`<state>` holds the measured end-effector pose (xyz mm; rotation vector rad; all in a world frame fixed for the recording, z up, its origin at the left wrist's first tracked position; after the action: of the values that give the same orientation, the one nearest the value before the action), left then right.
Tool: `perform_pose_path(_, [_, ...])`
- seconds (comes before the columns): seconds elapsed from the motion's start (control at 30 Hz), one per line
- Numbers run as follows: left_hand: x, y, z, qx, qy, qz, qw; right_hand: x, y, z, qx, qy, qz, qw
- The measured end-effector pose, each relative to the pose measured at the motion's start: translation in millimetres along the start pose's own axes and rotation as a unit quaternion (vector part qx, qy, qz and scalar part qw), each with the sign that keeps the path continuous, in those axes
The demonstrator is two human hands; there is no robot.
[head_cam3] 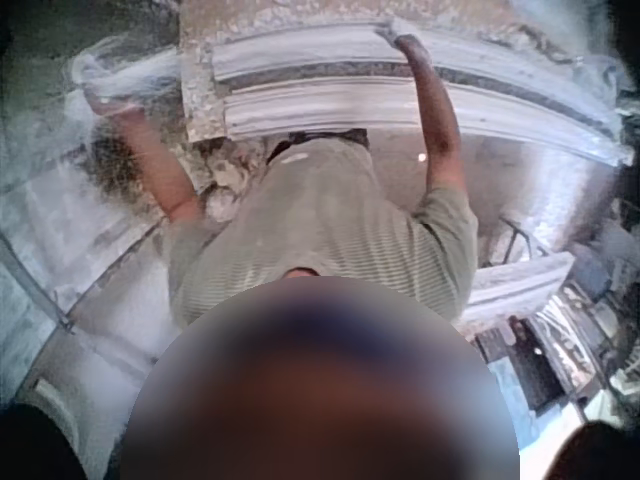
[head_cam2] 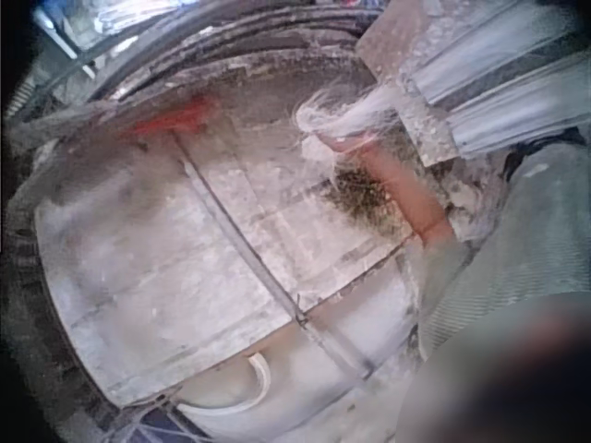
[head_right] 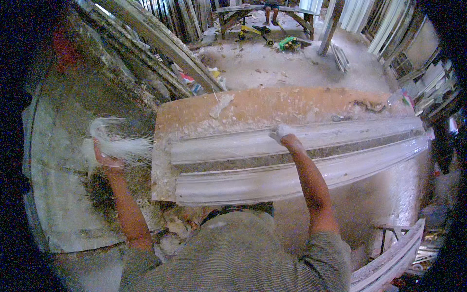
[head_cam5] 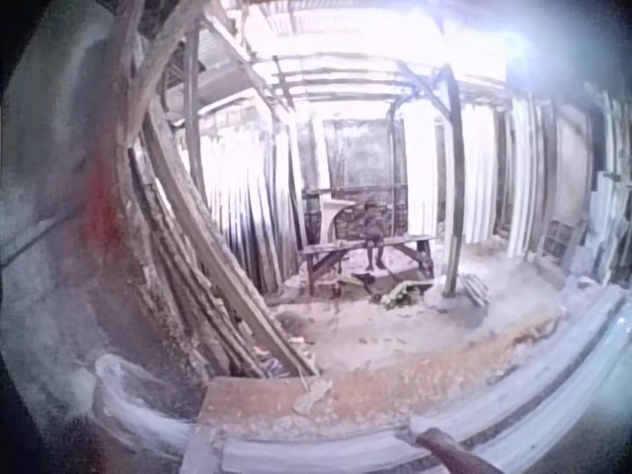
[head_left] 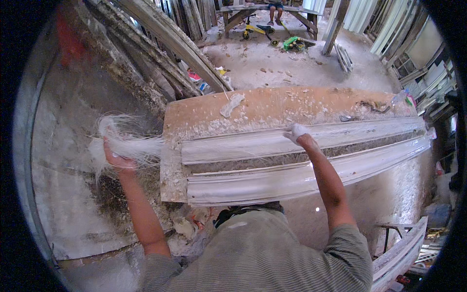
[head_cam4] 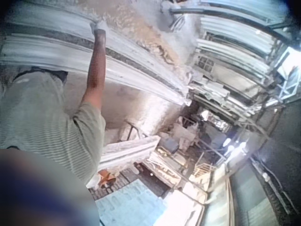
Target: The person applies white fiberglass strands to a long, curved wooden mold, pressing and smoothing the material along its length. The person repeatedly adds and adjusts the strands to cover the surface evenly.
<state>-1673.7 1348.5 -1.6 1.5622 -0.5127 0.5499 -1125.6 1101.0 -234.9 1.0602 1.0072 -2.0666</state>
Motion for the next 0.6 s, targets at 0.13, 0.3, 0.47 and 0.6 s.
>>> perform_pose_path(0.13, [57.0,-49.9,43.7,-0.054,-0.028,-0.007,0.998,-20.7,-11.3,13.9,-0.074,0.057,0.0,0.996])
perform_pose_path(0.3, [124.6,-114.5,102.0,-0.125,-0.069,0.015,0.99,7.3,-125.7,34.7,-0.366,0.024,-0.192,0.911])
perform_pose_path(0.47, [153.2,-116.0,95.0,-0.136,-0.081,0.06,0.986,26.1,-212.9,49.0,-0.405,-0.031,-0.406,0.819])
perform_pose_path(0.6, [126.8,-47.8,57.2,-0.093,-0.146,0.036,0.984,6.2,-223.7,44.4,-0.295,-0.063,-0.452,0.839])
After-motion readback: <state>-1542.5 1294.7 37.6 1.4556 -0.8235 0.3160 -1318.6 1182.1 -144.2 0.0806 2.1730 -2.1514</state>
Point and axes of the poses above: each hand's wrist, its own z-axis away from the middle knuckle, its own x-axis out of the palm, y = z × x, the point moved 3 cm from there along -z, towards the middle knuckle, and after that the axes turned 3 degrees about y, right-handed, at the moved point
